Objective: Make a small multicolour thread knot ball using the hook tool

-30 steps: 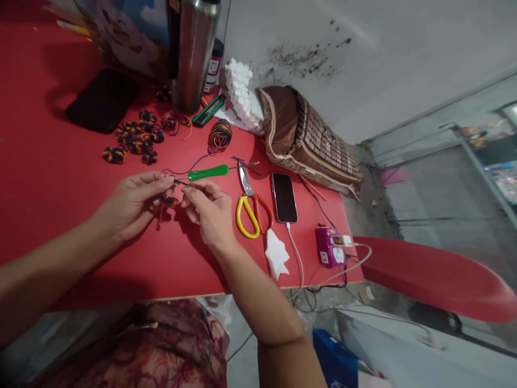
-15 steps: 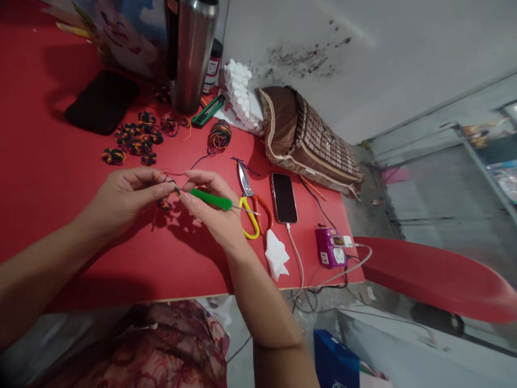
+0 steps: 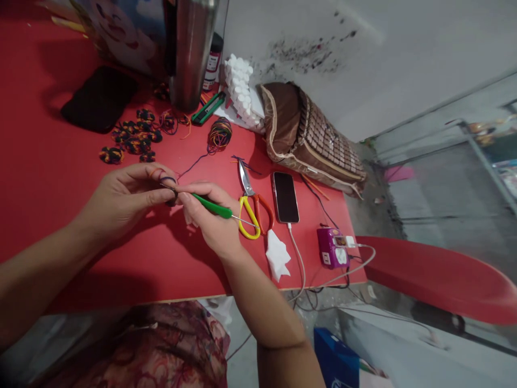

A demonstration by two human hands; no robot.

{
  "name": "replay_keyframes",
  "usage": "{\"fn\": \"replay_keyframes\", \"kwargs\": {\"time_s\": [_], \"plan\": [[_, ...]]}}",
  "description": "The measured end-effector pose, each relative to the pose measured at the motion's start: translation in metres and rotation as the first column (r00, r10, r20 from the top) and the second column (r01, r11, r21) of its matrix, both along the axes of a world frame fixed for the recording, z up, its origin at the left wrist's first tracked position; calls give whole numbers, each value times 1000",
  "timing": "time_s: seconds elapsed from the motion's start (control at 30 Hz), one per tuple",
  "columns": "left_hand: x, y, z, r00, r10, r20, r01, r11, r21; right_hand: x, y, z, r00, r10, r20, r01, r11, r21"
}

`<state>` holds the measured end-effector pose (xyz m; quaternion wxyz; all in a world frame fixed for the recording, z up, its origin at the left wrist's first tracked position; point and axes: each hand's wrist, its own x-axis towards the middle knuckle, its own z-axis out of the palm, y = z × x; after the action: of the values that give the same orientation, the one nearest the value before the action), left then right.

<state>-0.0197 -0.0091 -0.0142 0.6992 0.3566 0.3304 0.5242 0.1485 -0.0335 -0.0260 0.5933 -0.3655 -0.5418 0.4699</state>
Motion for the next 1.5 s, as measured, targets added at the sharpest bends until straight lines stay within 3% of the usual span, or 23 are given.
{"fn": "replay_keyframes", "kwargs": {"time_s": [0.3, 0.53, 0.7, 0.93, 1.1, 1.5], "plan": [[0, -1, -3, 998, 31, 55, -27, 997, -69, 2, 0, -3, 1000, 10, -5, -10, 1000, 3], [1, -1, 1, 996, 59, 70, -51, 993, -109, -2, 0, 3, 993, 45, -112, -61, 988, -144], [2, -3, 2, 997, 40, 70, -30, 989, -142, -1, -1, 6, 995, 42, -91, -61, 973, -223], [2, -2, 5, 987, 20, 157, 15, 977, -214, 1, 0, 1, 987, 91, -132, -112, 980, -164], [1, -1, 8, 982, 20, 188, 35, 958, -284, -1, 0, 4, 992, 71, -107, -93, 973, -211], [0, 2, 4, 989, 77, 129, -50, 979, -198, -2, 0, 8, 986, 60, -152, -88, 979, -185]]}}
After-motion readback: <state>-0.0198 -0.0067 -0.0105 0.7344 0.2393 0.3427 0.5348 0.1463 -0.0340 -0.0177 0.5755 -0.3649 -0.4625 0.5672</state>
